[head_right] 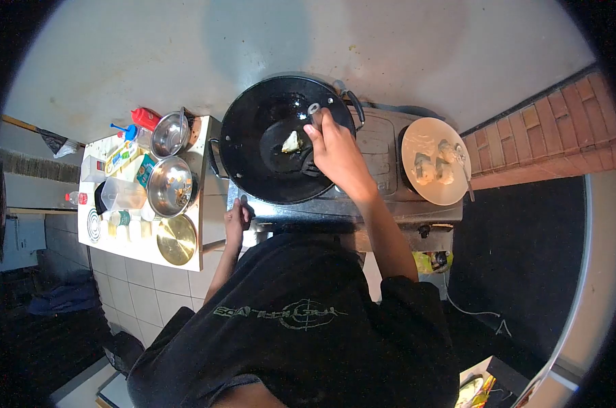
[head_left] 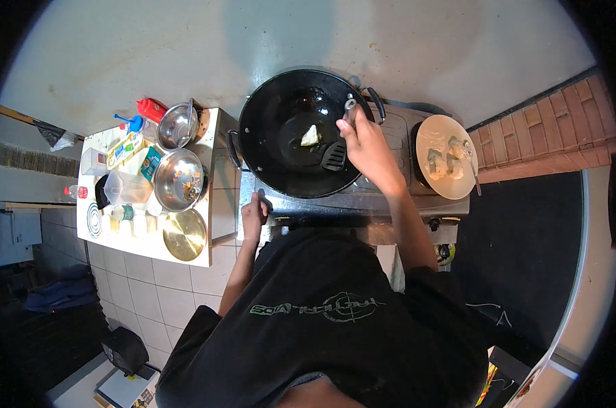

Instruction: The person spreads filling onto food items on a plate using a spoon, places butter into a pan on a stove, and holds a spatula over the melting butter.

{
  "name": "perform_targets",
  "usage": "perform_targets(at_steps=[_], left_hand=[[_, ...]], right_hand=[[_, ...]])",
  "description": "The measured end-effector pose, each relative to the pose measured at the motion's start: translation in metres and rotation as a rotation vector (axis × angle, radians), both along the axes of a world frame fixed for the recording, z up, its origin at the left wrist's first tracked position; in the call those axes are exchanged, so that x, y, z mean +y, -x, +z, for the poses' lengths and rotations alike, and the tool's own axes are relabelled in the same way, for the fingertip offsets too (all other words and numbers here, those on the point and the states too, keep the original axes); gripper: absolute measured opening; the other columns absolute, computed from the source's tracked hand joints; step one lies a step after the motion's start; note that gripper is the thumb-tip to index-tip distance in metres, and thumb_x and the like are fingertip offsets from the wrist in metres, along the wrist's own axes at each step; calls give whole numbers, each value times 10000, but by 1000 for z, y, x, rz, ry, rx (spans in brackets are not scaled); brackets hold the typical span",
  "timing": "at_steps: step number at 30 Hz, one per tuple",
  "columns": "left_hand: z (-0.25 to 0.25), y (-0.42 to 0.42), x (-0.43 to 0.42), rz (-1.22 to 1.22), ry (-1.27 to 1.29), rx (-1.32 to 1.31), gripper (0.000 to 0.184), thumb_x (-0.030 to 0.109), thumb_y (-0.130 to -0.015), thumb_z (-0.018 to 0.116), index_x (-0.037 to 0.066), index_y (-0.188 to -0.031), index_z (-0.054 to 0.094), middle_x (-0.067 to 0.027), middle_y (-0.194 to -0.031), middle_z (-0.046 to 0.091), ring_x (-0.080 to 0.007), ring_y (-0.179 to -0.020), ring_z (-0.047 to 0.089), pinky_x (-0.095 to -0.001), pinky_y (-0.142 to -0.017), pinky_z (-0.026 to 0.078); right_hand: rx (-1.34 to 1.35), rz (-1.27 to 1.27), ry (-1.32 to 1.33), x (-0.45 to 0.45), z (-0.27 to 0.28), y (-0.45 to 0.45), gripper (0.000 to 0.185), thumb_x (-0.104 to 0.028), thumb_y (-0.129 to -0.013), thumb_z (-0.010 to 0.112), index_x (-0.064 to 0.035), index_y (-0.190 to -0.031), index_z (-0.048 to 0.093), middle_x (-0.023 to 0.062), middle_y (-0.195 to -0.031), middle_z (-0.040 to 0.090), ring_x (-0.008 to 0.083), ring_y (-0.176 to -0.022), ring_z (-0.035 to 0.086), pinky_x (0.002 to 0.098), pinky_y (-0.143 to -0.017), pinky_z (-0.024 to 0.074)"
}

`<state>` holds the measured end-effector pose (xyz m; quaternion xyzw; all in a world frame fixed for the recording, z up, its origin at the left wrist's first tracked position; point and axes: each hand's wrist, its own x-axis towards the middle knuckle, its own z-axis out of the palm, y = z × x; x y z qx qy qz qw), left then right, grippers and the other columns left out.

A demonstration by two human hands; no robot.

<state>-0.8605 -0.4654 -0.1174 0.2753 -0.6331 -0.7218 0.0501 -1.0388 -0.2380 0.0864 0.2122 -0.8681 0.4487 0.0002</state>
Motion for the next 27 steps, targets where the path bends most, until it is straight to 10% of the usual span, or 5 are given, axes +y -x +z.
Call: perform_targets(at_steps=[27], left_hand=[[5, 1, 2, 13, -5, 7, 622, 465, -1014, 410, 111, -506, 473, 38, -444, 387, -58, -378, 329, -232, -392, 196]], right_hand=[[-51, 27, 75, 4, 8, -8, 293, -239, -996, 489, 38, -1076, 439, 275, -852, 613, 481, -842, 595, 476, -715, 461]])
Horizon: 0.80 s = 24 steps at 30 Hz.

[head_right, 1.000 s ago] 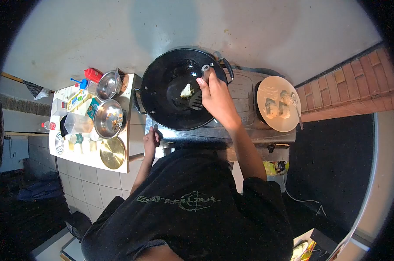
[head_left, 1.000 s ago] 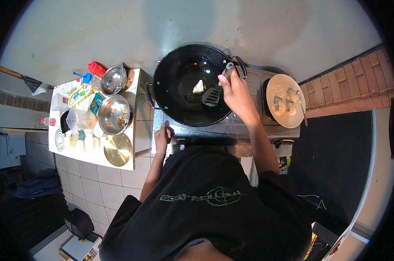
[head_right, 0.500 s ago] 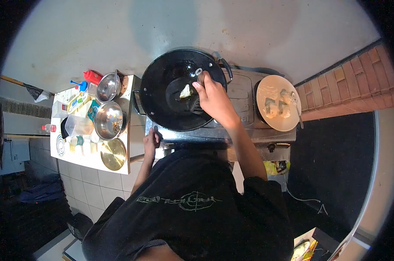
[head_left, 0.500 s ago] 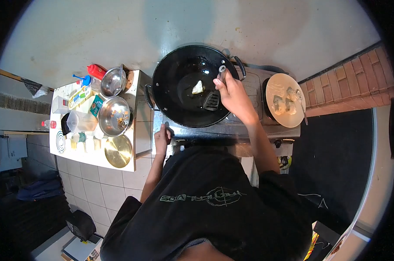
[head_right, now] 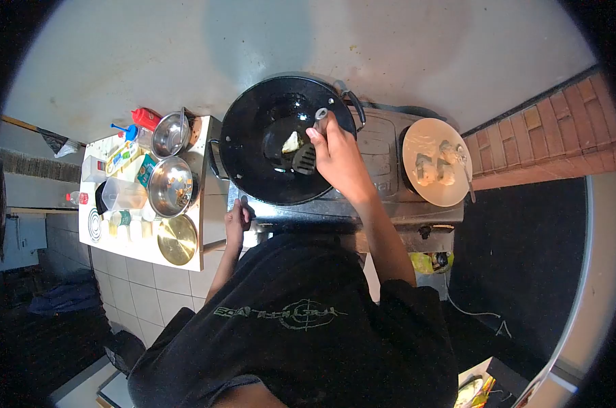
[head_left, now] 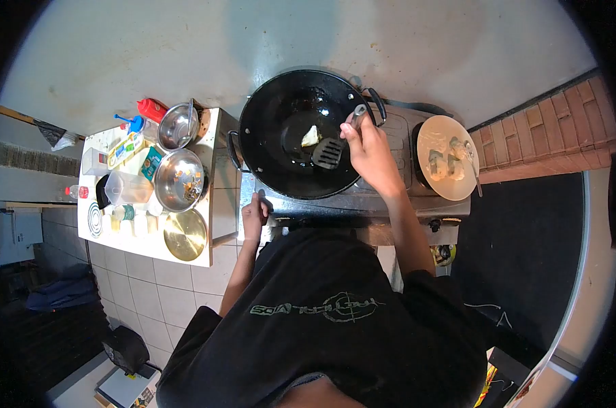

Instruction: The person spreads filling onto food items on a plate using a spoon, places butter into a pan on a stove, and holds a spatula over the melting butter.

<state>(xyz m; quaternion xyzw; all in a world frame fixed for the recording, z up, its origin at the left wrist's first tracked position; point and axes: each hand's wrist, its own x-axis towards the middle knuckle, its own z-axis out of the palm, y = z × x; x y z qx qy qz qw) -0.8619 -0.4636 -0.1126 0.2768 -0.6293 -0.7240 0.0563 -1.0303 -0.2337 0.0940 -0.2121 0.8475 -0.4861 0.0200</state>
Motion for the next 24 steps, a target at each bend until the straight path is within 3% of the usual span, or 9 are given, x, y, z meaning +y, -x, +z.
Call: perform_targets(at_steps=[24], left_hand=[[-9, -1, -2, -8, 25, 1, 630, 460, -1015, 406, 94, -509, 488, 33, -452, 390, -59, -402, 331, -232, -419, 207]], right_hand=[[21, -2, -29, 0, -3, 6, 327, -232, -987, 508, 51, -1143, 459, 277, -834, 611, 470, -824, 599, 468, -714, 467]])
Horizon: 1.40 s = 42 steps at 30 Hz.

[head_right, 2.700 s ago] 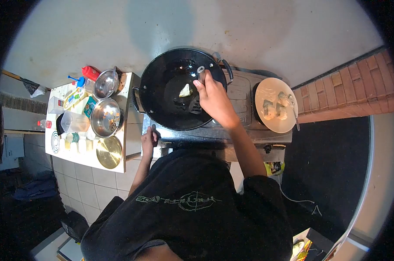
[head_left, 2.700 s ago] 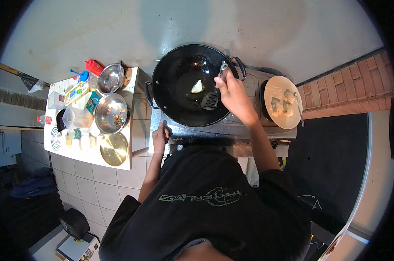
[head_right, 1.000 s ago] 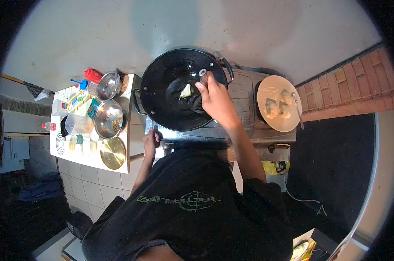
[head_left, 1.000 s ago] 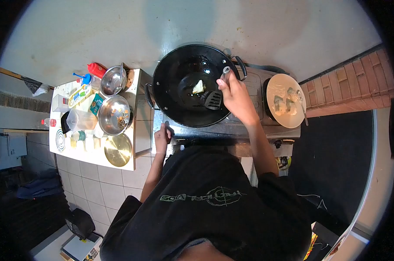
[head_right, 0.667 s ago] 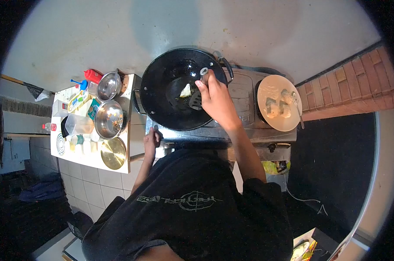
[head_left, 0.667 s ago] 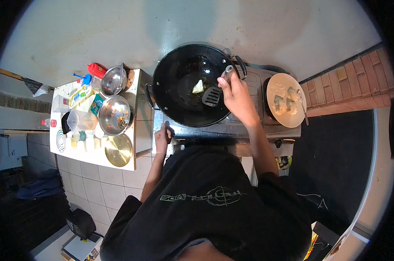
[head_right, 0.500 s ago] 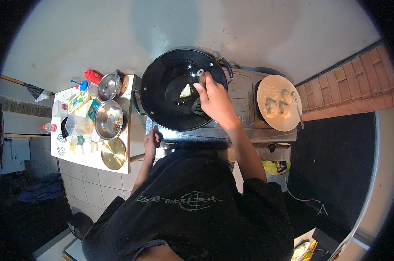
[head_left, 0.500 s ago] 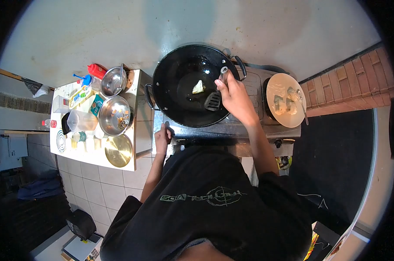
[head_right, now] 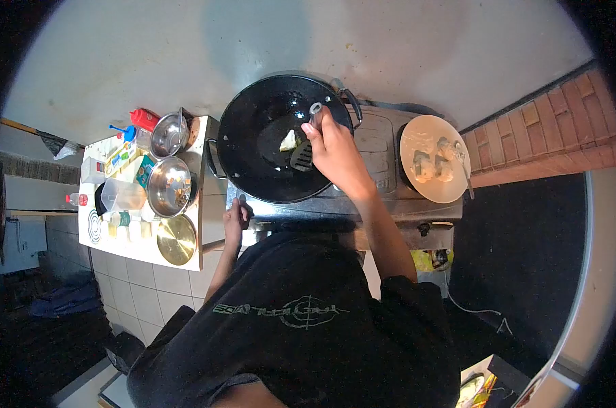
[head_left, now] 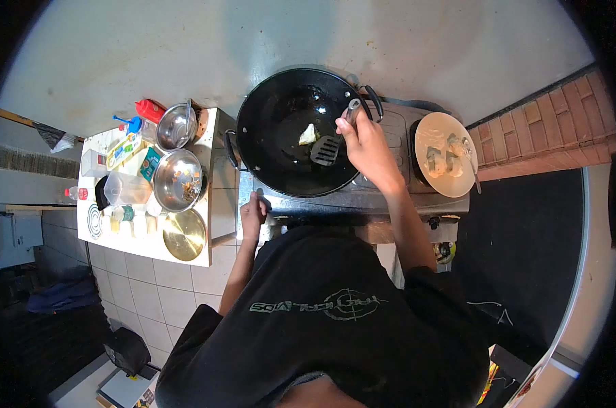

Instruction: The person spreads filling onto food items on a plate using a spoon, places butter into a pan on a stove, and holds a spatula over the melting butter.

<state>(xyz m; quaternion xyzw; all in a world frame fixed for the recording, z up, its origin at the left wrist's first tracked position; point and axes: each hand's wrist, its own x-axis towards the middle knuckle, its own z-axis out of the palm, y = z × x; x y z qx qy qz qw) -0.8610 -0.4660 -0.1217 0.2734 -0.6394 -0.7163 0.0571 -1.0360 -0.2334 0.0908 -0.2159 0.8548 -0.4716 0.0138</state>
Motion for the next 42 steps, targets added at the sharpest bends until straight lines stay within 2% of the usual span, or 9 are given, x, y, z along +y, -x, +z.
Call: perform_targets(at_steps=[5, 8, 11, 16, 20, 26, 31, 37, 42], left_hand=[[5, 0, 2, -2, 1, 28, 630, 460, -1016, 407, 89, -514, 495, 35, -448, 385, -59, -396, 327, -233, -415, 205], [1, 0, 2, 10, -31, 3, 633, 466, -1012, 415, 86, -513, 493, 35, -443, 382, -61, -388, 322, -235, -409, 200], [-4, 0, 2, 25, -38, 51, 632, 474, -1007, 424, 86, -513, 492, 34, -441, 382, -62, -382, 318, -236, -403, 196], [1, 1, 3, 23, -4, 32, 629, 475, -1004, 427, 89, -513, 494, 35, -441, 378, -60, -383, 316, -235, -406, 194], [4, 0, 2, 23, 6, 2, 626, 475, -1004, 429, 91, -513, 491, 35, -440, 377, -59, -382, 318, -233, -403, 192], [3, 0, 2, 10, -1, 10, 623, 465, -1008, 423, 92, -514, 490, 36, -441, 379, -57, -394, 337, -231, -408, 199], [2, -1, 1, 14, 2, -6, 628, 461, -1010, 420, 91, -508, 492, 36, -443, 387, -57, -394, 337, -230, -407, 200], [7, -1, 2, -5, 0, -11, 607, 475, -1014, 408, 122, -526, 473, 56, -473, 389, -44, -414, 316, -228, -419, 195], [2, 0, 2, 32, -34, 0, 629, 459, -1012, 418, 93, -506, 491, 32, -442, 394, -61, -387, 337, -230, -403, 204]], right_hand=[[35, -17, -43, 0, 6, -2, 289, -214, -990, 500, 45, -1112, 463, 269, -822, 606, 463, -804, 598, 460, -715, 465], [-38, 43, -55, 1, 2, 0, 260, -202, -990, 500, 39, -1080, 456, 262, -813, 601, 463, -797, 596, 463, -711, 464], [-3, 31, 48, 1, 5, 0, 290, -221, -991, 498, 45, -1100, 460, 267, -808, 602, 463, -796, 598, 461, -705, 466], [-4, 24, -106, 1, 1, 4, 335, -237, -993, 493, 59, -1148, 461, 275, -813, 607, 460, -800, 606, 454, -704, 470], [-18, 16, -37, -1, 2, 2, 360, -242, -992, 495, 71, -1166, 456, 290, -832, 610, 471, -826, 606, 468, -712, 467], [-22, -4, -118, 1, 5, 2, 376, -239, -991, 496, 83, -1179, 452, 292, -838, 610, 480, -855, 597, 471, -729, 466], [3, -3, 23, 0, 1, 1, 338, -230, -991, 492, 57, -1166, 455, 299, -873, 610, 483, -894, 592, 488, -749, 462], [-16, 3, -95, 0, -4, 3, 282, -197, -987, 501, 44, -1127, 451, 273, -867, 606, 480, -866, 592, 474, -750, 462], [20, -10, 18, 1, 4, -1, 344, -211, -989, 498, 70, -1180, 442, 274, -858, 608, 478, -860, 595, 474, -747, 462]])
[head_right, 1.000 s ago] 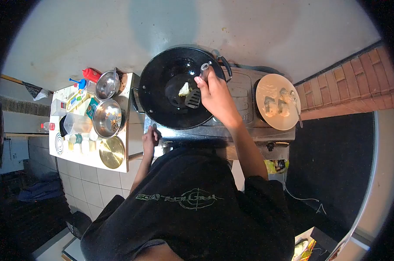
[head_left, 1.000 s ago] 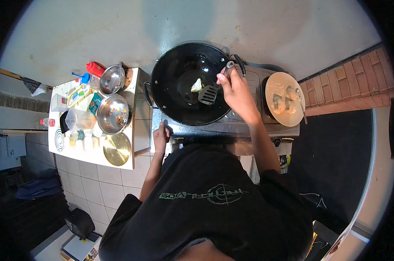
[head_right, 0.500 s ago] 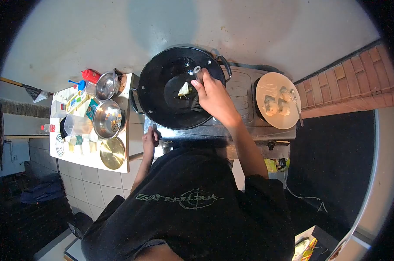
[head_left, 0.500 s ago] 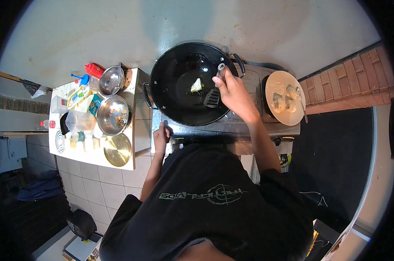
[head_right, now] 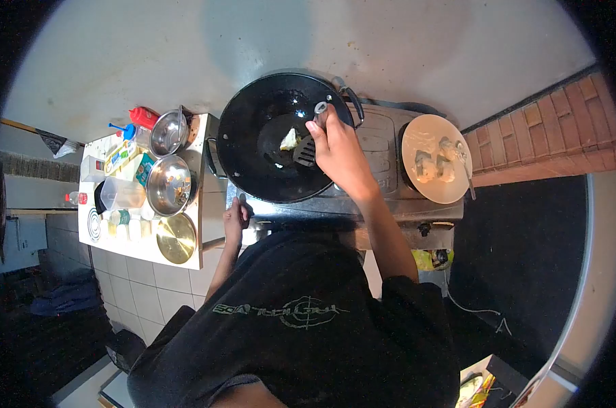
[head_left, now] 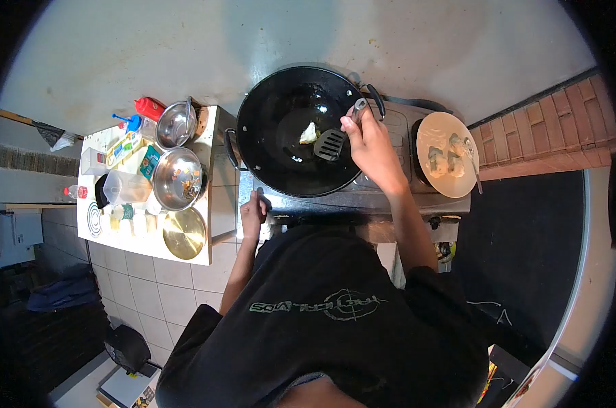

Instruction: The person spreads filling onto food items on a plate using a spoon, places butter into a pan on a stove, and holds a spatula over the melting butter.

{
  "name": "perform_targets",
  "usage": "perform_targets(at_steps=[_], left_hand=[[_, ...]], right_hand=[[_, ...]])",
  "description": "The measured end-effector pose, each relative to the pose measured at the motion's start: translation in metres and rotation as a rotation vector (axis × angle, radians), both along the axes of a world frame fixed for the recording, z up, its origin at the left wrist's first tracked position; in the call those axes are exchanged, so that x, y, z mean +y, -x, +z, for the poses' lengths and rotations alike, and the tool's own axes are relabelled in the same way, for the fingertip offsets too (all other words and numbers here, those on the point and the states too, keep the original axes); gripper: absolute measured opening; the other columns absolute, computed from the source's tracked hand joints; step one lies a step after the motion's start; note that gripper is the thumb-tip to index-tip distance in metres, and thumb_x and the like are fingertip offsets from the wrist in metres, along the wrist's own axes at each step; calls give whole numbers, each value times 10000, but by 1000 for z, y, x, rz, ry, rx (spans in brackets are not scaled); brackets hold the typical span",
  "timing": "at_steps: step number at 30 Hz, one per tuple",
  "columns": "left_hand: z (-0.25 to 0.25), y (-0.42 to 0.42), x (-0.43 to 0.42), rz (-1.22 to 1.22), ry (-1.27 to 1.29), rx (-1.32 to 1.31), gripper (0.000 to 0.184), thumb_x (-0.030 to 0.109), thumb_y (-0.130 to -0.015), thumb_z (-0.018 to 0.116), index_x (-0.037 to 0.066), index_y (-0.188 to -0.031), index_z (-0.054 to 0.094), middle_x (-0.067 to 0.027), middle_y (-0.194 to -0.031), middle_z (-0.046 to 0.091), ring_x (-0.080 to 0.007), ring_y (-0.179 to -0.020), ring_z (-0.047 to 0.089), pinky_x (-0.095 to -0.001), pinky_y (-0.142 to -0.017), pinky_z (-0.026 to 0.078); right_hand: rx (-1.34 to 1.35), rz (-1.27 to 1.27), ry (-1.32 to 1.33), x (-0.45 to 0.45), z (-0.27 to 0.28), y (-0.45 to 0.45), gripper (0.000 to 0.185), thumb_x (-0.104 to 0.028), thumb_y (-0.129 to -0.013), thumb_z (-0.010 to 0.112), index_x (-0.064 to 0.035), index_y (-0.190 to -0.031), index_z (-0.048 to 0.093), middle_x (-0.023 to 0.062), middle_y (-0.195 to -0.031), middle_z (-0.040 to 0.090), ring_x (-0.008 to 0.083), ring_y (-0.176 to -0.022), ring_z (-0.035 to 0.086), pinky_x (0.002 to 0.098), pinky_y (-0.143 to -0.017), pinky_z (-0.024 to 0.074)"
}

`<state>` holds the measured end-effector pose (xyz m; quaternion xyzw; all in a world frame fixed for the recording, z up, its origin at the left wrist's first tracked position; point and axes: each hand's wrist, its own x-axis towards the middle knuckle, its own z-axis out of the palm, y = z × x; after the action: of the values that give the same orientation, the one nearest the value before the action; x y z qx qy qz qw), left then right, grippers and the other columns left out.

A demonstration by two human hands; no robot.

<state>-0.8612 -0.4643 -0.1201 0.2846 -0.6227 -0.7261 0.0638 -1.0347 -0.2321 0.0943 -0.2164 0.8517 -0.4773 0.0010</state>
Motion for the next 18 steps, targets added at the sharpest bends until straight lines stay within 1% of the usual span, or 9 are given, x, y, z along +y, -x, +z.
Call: perform_targets(at_steps=[2, 4, 8, 10, 14, 16, 18], left_hand=[[2, 0, 0, -16, -3, 2, 629, 460, -1012, 419, 94, -506, 490, 31, -442, 395, -61, -384, 336, -230, -402, 205], [2, 0, -1, -29, 2, 16, 630, 463, -1011, 420, 97, -503, 486, 33, -442, 395, -58, -384, 334, -229, -402, 203], [3, 0, 0, -18, 3, -2, 627, 461, -1013, 419, 98, -506, 484, 35, -442, 393, -54, -384, 333, -228, -401, 200], [3, -1, 1, -7, -30, 3, 622, 462, -1013, 420, 97, -513, 487, 37, -447, 394, -50, -385, 334, -227, -401, 199], [3, 0, 2, -3, -18, 13, 620, 462, -1013, 419, 96, -518, 492, 37, -453, 399, -50, -385, 333, -225, -402, 200], [5, 0, 1, -16, 6, 5, 621, 462, -1013, 421, 97, -517, 492, 36, -455, 401, -52, -385, 331, -225, -403, 200], [2, 0, 0, -27, 5, 1, 616, 471, -1013, 412, 106, -522, 484, 40, -468, 410, -50, -402, 333, -225, -414, 203]], right_hand=[[12, -24, 2, 1, -2, 1, 359, -217, -990, 498, 75, -1189, 438, 270, -852, 610, 476, -856, 597, 473, -745, 461], [-12, 9, -107, 1, -6, 4, 351, -222, -991, 500, 73, -1171, 440, 260, -831, 605, 474, -842, 594, 466, -730, 462], [-67, 26, -68, 0, -1, 3, 357, -227, -990, 501, 75, -1169, 439, 269, -850, 611, 481, -865, 591, 474, -728, 463], [-28, -31, -23, 1, 3, 3, 333, -230, -991, 498, 63, -1141, 446, 281, -856, 612, 487, -874, 586, 482, -730, 462], [2, -9, -73, 0, 1, 4, 301, -225, -991, 496, 45, -1118, 451, 274, -847, 614, 481, -863, 591, 484, -731, 461], [-8, 52, -78, -1, -6, 6, 284, -225, -993, 489, 32, -1108, 451, 276, -840, 612, 480, -855, 593, 486, -730, 460], [-29, 46, -62, -1, -2, 5, 299, -229, -994, 486, 36, -1126, 452, 284, -854, 613, 483, -869, 593, 485, -737, 462]])
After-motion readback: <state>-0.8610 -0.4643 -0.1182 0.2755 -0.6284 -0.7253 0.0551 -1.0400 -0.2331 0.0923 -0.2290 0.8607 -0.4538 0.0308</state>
